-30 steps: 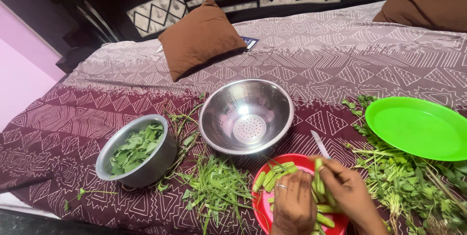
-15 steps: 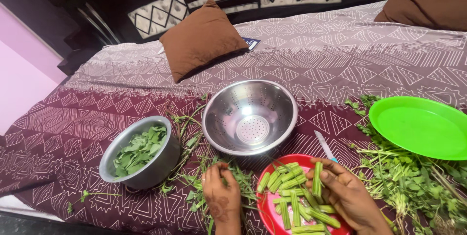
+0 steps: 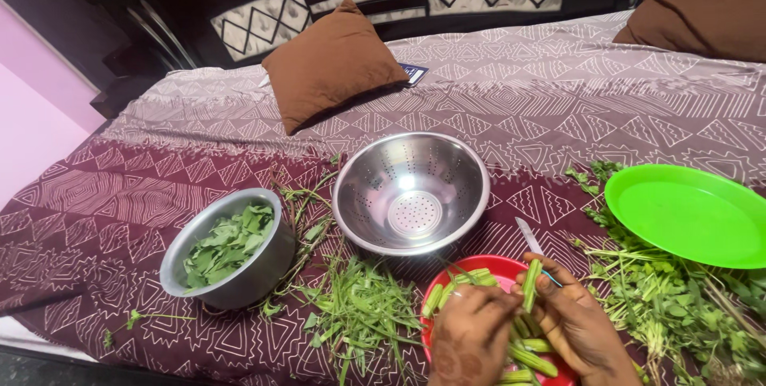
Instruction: The person chops moringa pods into segments using a knife and peels away the outer fibers by hand on a bed. They move the pieces between a red plate and a metal colander while a bowl of leafy greens sits nearby.
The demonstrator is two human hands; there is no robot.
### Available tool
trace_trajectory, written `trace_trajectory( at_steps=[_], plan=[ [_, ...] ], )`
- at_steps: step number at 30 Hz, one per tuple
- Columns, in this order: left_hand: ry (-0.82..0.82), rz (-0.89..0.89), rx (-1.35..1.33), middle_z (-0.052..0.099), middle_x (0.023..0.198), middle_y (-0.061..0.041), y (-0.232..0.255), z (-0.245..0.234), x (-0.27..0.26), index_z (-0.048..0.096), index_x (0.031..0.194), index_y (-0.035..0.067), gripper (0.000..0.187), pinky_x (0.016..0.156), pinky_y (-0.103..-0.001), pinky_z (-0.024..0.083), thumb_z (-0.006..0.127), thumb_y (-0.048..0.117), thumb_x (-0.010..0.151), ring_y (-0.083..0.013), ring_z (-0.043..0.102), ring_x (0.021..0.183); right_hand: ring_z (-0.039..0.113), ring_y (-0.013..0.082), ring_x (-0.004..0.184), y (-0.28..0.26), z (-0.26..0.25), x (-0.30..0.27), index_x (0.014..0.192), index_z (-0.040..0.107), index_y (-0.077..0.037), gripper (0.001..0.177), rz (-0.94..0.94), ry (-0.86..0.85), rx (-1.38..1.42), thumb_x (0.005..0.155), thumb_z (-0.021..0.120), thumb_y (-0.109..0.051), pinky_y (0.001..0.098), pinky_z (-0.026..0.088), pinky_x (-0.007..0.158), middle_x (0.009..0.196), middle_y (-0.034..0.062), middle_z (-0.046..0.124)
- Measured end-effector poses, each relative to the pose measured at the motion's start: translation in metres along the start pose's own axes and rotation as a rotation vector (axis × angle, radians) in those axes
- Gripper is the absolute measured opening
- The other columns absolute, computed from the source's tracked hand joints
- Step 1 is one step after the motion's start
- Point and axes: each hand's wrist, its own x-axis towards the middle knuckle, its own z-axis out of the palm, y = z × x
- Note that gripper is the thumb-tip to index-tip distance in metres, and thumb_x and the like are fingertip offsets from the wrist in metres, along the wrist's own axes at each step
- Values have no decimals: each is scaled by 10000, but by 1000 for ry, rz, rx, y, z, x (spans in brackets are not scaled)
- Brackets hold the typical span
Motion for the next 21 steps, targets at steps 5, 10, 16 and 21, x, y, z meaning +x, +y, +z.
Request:
trace_trajectory(
  at_steps=[5,10,16,21],
  plan=[
    [-18,104,25,709,1051,-130,2,10,-2,749,1130,9,221,840,-401,550,725,19,910,-300,668,994,687,183,930,-6,-7,1,1422,531,16,458,-16,-34,2,975,600,-61,332,575,858,1023,136,706],
    [-90,171,4,674,1008,-152,-5,19,-5,684,1083,-36,159,857,-413,551,722,29,943,-316,656,969,669,199,837,-8,-7,3,1381,629,34,423,-11,30,-218,976,627,-92,350,571,730,964,109,698],
    [-84,190,40,613,949,-148,-13,31,-10,593,981,-14,138,854,-435,531,725,19,956,-337,623,936,710,192,875,-17,11,0,1343,629,47,445,68,90,-317,924,616,-100,350,596,743,1052,140,755],
    [-88,127,-90,607,914,-143,-19,24,-11,597,965,3,176,825,-426,512,749,22,878,-327,614,908,712,213,793,-21,17,-9,1351,647,29,442,159,22,-370,941,602,-130,371,603,676,976,161,751]
  ],
)
